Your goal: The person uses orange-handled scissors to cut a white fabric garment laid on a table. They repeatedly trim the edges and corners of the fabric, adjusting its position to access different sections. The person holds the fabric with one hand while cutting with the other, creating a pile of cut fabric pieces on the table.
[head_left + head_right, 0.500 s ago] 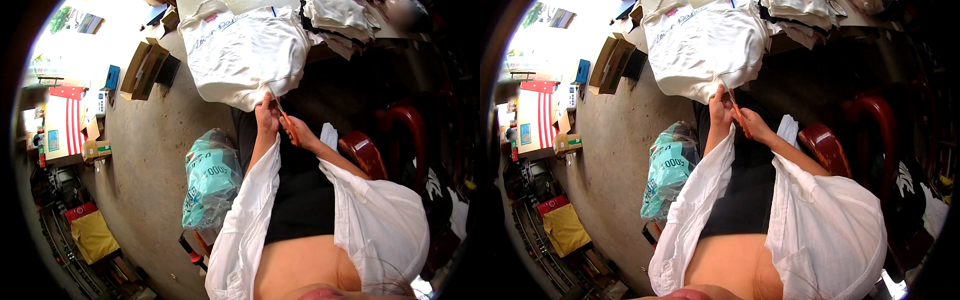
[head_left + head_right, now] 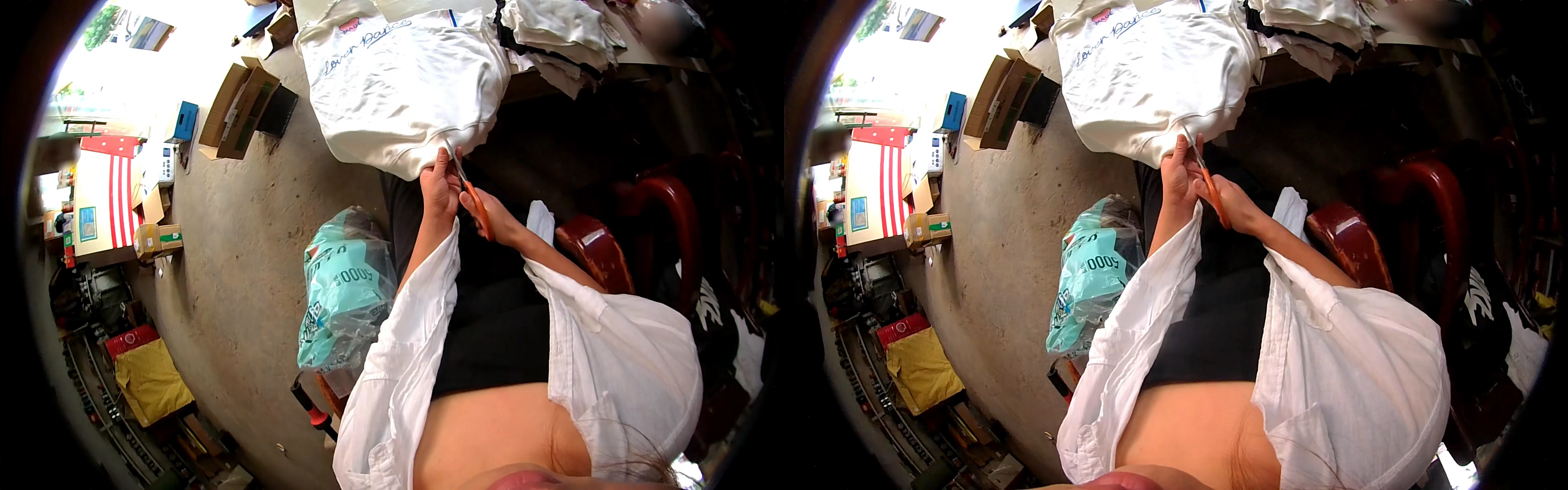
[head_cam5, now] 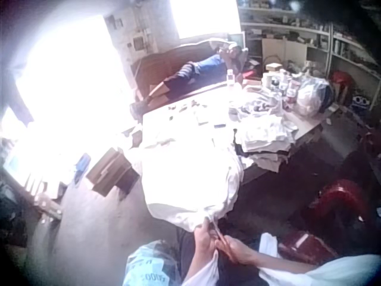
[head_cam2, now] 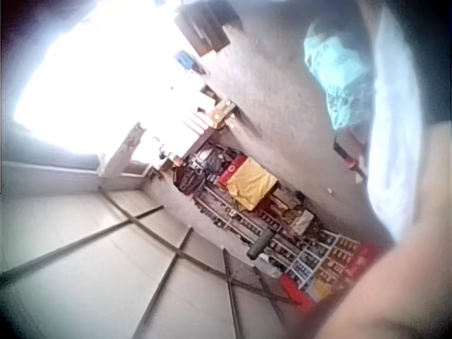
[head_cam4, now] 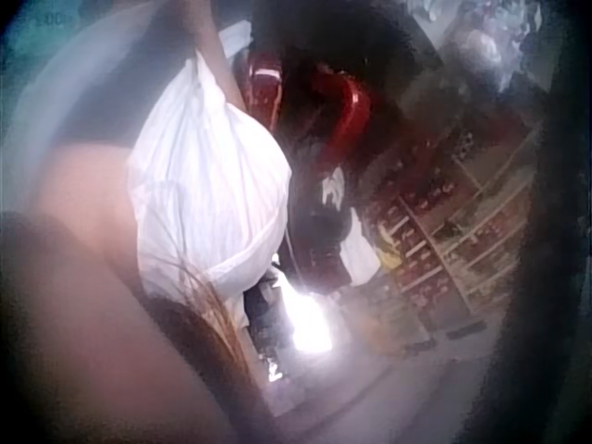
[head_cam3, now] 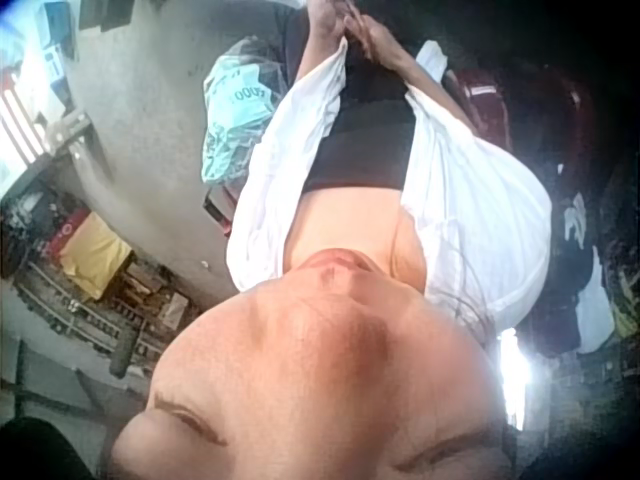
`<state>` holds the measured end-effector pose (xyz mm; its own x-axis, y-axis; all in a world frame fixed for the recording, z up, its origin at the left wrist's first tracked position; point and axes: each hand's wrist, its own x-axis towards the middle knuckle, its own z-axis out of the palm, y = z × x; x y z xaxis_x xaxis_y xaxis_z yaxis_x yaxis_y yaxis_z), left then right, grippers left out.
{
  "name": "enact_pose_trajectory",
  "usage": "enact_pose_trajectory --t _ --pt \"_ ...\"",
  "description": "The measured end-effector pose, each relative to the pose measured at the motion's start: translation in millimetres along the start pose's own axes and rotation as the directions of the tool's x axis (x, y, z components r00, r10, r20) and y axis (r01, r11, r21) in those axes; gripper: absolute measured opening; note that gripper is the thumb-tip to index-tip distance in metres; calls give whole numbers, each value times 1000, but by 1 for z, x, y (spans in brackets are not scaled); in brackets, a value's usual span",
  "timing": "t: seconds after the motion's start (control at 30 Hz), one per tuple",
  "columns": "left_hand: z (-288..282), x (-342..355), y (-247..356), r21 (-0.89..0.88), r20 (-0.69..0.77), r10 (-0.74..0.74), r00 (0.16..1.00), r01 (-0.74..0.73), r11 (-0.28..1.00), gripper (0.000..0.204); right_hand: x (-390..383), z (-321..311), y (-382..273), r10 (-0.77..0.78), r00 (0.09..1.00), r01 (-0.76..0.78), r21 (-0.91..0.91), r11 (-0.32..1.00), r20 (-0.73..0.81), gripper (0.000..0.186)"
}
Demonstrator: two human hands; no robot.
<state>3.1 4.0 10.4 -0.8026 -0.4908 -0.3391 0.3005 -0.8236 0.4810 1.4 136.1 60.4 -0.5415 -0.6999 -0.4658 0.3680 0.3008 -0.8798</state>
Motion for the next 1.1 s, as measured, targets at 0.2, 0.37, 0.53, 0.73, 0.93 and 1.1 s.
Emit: enact_pose_trajectory --t 0.2,0.37,0.53,0.73,0.93,1.1 --pt "-3 2 0 -10 44 -25 999 26 1000 26 4 2 5 -51 995 44 -78 996 -81 43" --pt "-1 2 2 -25 63 -29 998 31 999 26 5 3 13 -65 995 59 -78 995 -78 41" --pt "4 -6 9 23 53 -87 995 86 996 18 14 -6 -1 8 1000 -8 64 998 -2 51" --pt "11 -10 18 57 42 -111 993 109 992 17 16 -7 -18 81 994 -92 169 981 72 54" --pt "-1 -4 12 26 89 -81 993 79 997 20 15 -3 -12 45 999 -42 97 994 -20 51" --pt "1 -1 11 -110 90 -66 994 75 991 21 18 -2 -11 -57 993 46 -107 993 -99 50"
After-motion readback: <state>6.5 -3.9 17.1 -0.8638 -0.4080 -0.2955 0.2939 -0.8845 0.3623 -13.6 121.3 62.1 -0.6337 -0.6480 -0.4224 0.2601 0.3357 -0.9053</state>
